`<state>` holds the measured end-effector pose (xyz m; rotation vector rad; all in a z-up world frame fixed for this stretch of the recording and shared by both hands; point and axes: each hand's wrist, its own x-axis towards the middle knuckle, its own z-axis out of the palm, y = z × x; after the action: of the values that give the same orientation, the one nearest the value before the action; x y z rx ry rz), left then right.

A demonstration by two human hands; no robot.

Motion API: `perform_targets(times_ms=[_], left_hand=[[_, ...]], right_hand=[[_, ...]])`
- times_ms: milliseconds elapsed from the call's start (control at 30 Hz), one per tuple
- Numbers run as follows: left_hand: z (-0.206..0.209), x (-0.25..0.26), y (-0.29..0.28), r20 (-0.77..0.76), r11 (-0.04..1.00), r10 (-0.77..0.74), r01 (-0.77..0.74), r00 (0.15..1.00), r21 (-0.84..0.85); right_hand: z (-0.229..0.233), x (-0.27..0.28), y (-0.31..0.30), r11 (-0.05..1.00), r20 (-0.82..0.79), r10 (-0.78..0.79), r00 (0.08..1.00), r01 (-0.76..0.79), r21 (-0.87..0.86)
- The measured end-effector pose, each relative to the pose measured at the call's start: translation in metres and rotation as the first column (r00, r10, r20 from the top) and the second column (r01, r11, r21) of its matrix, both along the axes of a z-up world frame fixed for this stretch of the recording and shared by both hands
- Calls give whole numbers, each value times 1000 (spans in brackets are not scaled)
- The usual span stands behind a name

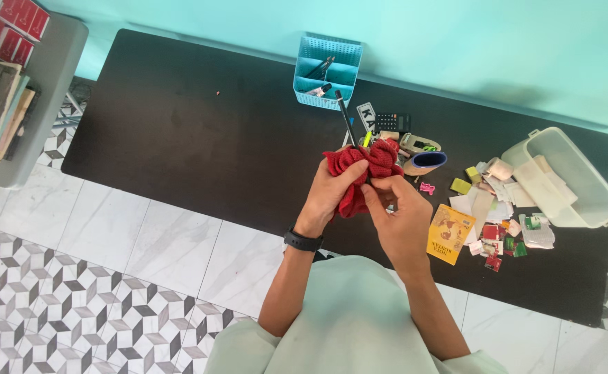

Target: The person cleans pens and pencils using a red cloth, then places them into a blue desk organizer.

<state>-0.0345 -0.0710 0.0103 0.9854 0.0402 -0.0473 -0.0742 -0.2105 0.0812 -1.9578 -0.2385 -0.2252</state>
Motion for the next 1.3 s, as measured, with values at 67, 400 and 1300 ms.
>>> perform_targets(times_ms=[67,400,1300], left_hand=[[-1,1,1,-1,1000,-3,3,1000,8],[8,0,23,-64,998,-57,56,996,-14],[16,14,78,-27,994,10,-13,1000,-105]], right_hand=[[6,-1,5,999,3,-24,1000,24,-22],[9,-1,8,997,-130,75,989,-72,31],[57,16,91,932,305,-4,952,115,-345]])
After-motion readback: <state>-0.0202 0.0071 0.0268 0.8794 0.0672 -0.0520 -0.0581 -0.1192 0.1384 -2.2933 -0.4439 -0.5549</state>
